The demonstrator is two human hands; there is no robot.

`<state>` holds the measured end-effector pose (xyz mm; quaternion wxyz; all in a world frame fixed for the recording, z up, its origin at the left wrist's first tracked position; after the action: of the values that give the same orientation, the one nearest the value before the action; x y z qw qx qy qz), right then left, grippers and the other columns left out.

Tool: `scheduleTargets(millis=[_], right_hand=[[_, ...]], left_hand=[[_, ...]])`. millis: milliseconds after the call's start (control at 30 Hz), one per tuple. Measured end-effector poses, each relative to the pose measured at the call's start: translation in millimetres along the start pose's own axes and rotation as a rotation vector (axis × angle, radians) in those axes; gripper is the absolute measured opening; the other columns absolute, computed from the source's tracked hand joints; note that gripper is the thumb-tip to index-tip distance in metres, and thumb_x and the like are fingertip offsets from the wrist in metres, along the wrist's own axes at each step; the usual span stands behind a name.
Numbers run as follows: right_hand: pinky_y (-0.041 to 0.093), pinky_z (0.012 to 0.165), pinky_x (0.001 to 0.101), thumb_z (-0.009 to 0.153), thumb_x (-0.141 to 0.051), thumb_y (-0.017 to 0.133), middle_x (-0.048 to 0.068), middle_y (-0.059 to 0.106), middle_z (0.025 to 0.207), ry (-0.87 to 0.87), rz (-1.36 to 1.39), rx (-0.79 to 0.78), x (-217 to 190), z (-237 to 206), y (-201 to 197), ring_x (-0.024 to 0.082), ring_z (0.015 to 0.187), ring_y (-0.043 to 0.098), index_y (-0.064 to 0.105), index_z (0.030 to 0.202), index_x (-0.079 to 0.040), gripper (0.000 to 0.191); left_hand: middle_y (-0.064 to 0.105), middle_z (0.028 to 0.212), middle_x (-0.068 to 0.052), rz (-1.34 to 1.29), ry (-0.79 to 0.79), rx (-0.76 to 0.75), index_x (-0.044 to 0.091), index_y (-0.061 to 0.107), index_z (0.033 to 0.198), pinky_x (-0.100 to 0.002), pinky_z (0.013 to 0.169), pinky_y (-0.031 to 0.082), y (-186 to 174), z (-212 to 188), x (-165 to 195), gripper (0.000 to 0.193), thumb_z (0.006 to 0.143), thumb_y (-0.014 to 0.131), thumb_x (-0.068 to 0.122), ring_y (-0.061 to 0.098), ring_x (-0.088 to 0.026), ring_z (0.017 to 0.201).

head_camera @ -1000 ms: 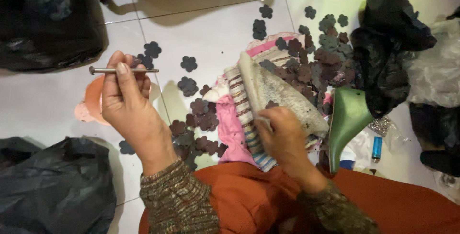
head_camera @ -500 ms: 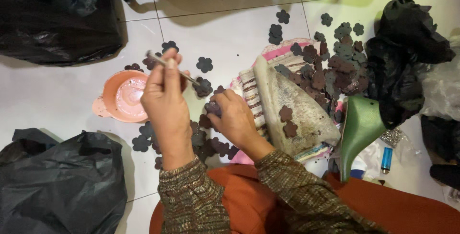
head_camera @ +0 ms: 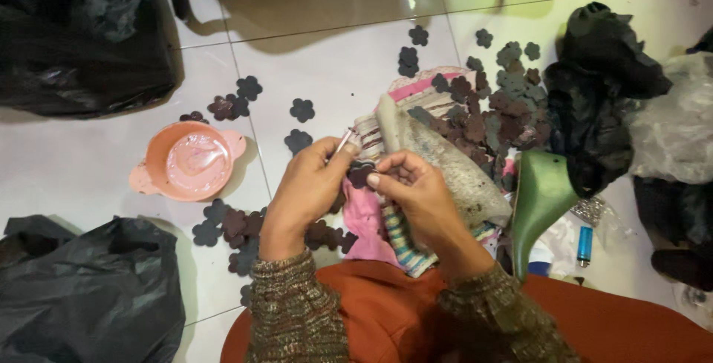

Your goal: The person sits on the floor and uses a metal rod to punch holes into flower-shaped rubber pieces. They then insert these pieces into a green shoe last, arranging them in rows along the side of the last.

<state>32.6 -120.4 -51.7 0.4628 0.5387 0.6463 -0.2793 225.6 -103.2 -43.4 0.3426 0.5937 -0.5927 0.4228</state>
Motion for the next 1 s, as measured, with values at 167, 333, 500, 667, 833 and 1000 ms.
scheduleTargets(millis=[167, 333, 500, 667, 833, 1000], right_hand=[[0.055, 0.073, 0.0222, 0.089, 0.005, 0.074, 0.002, 0.069, 0.089, -0.151, -0.127, 0.071, -6.5, -18.7, -24.3, 0.008, 0.079, 0.065, 0.066, 0.105, 0.002, 0.018], [0.057, 0.078, 0.0242, 0.090, 0.004, 0.072, 0.004, 0.071, 0.094, -0.196, -0.083, 0.069, -10.9, -35.7, -32.7, 0.010, 0.084, 0.068, 0.066, 0.111, 0.003, 0.022], [0.057, 0.084, 0.0242, 0.086, 0.006, 0.073, 0.005, 0.069, 0.099, -0.150, -0.105, 0.057, -18.2, -45.5, -41.6, 0.010, 0.091, 0.067, 0.065, 0.116, 0.002, 0.032], [0.057, 0.085, 0.0241, 0.088, 0.007, 0.071, 0.004, 0.070, 0.099, -0.153, -0.086, 0.073, -19.0, -49.9, -53.1, 0.010, 0.091, 0.067, 0.065, 0.113, 0.003, 0.026], [0.058, 0.081, 0.0266, 0.089, 0.007, 0.071, 0.005, 0.070, 0.095, -0.151, -0.122, 0.115, -22.1, -54.0, -64.0, 0.012, 0.086, 0.068, 0.066, 0.110, 0.004, 0.022], [0.059, 0.074, 0.0294, 0.087, 0.003, 0.070, 0.007, 0.072, 0.095, -0.064, -0.024, 0.103, -24.9, -62.0, -69.7, 0.013, 0.080, 0.069, 0.065, 0.112, 0.002, 0.025]], left_hand=[[0.063, 0.065, -0.001, -0.024, -0.029, -0.234, 0.001, 0.078, 0.094, -0.027, 0.052, 0.045, 21.1, -5.9, 7.7, 0.044, 0.099, 0.061, 0.042, 0.054, -0.007, 0.058], [0.069, 0.066, 0.001, -0.087, 0.034, -0.346, 0.001, 0.077, 0.090, -0.026, 0.053, 0.050, 30.2, -16.4, 15.3, 0.034, 0.094, 0.066, 0.034, 0.060, -0.006, 0.057], [0.069, 0.066, 0.000, -0.033, 0.007, -0.289, 0.000, 0.077, 0.090, -0.026, 0.054, 0.048, 35.6, -17.1, 16.6, 0.034, 0.095, 0.065, 0.031, 0.058, -0.005, 0.058], [0.069, 0.071, 0.006, -0.028, 0.122, -0.261, 0.001, 0.079, 0.100, -0.022, 0.058, 0.049, 41.9, -13.3, 19.4, 0.031, 0.095, 0.067, 0.030, 0.055, 0.000, 0.065], [0.061, 0.065, 0.005, -0.019, 0.044, -0.106, 0.002, 0.079, 0.101, -0.026, 0.050, 0.040, 36.1, -11.0, 18.1, 0.033, 0.095, 0.066, 0.032, 0.047, -0.004, 0.057], [0.059, 0.061, 0.002, -0.041, -0.031, -0.139, 0.001, 0.080, 0.098, -0.026, 0.046, 0.038, 39.9, -15.6, 19.3, 0.034, 0.095, 0.067, 0.033, 0.047, -0.005, 0.051]])
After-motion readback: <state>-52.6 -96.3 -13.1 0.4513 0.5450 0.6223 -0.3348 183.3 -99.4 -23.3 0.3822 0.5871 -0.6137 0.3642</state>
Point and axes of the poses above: each hand's wrist, its own z-axis towards the middle knuckle, its own y-axis out of the palm, x = y × z, the point moved 3 cm from there along z, towards the middle knuckle
